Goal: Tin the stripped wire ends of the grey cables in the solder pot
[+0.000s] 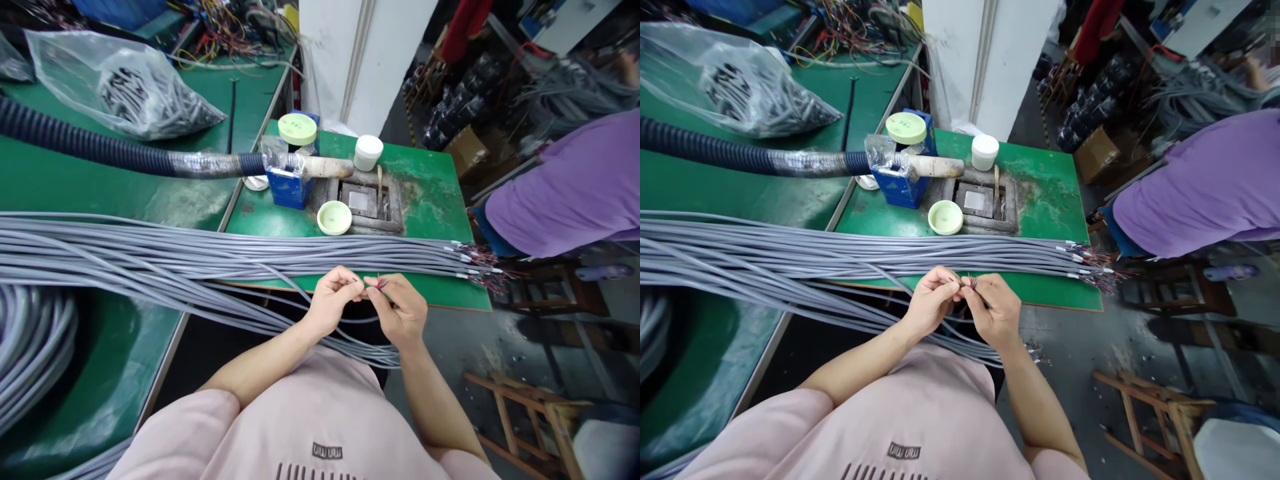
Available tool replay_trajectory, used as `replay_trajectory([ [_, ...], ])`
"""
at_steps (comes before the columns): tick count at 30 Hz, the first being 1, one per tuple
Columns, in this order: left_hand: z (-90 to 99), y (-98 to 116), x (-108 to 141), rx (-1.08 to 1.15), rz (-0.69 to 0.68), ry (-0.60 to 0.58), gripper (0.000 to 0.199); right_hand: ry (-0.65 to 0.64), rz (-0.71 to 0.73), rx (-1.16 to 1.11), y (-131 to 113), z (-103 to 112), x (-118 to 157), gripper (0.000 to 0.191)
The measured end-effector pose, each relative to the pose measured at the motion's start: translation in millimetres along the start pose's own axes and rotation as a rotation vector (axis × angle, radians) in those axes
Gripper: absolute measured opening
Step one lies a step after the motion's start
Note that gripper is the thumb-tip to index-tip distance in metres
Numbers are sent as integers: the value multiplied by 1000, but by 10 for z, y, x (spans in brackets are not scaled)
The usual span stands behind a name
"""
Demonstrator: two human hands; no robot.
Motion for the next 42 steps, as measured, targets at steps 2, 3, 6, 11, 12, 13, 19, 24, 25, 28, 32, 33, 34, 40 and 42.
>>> replay_trajectory([
  [2, 21, 17, 9, -42, -22, 29, 25, -16, -2, 13, -8, -19, -40, 14],
  [3, 26, 28, 14, -64, -26, 34, 25, -29, -4, 22, -18, -31, -68, 14],
  [6, 46, 125, 14, -176, -40, 18, 25, -54, -20, 35, -47, -37, -201, 15],
  [11, 236, 686, -38, -720, -334, 65, 14, -62, -8, 89, -22, 30, -665, 19],
  [12, 271, 800, -49, -877, -413, 74, 11, -85, 2, 120, 1, 16, -784, 21],
  [13, 304, 884, -62, -1030, -475, 80, 10, -119, 12, 158, 31, -15, -903, 23],
  [19, 432, 877, -153, -1541, -576, 66, 14, -423, 22, 486, 272, -440, -1428, 27],
  [24, 427, 801, -120, -1560, -646, 53, 13, -590, 28, 710, 390, -722, -1568, 25],
  [25, 431, 799, -116, -1555, -650, 50, 13, -613, 31, 741, 401, -760, -1576, 25],
  [28, 443, 800, -114, -1568, -658, 49, 13, -674, 36, 803, 425, -851, -1578, 27],
  [32, 450, 793, -120, -1586, -662, 56, 14, -720, 64, 843, 429, -923, -1567, 29],
  [33, 450, 791, -121, -1585, -661, 55, 14, -727, 70, 854, 431, -934, -1567, 30],
  [34, 450, 789, -122, -1581, -660, 53, 15, -733, 72, 868, 435, -943, -1567, 30],
  [40, 465, 789, -128, -1519, -636, 47, 14, -751, 77, 948, 447, -994, -1581, 32],
  [42, 470, 792, -129, -1498, -633, 46, 14, -753, 75, 958, 447, -999, -1585, 32],
])
Point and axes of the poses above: each hand's wrist, its own x-axis away from the middle knuckle, its own z-axis out of the back of the hand, y = z × x, the point moved 7 cm from there along -x, towards the middle knuckle, and after that the axes turned 5 degrees about -y, right-handed, at the moved point
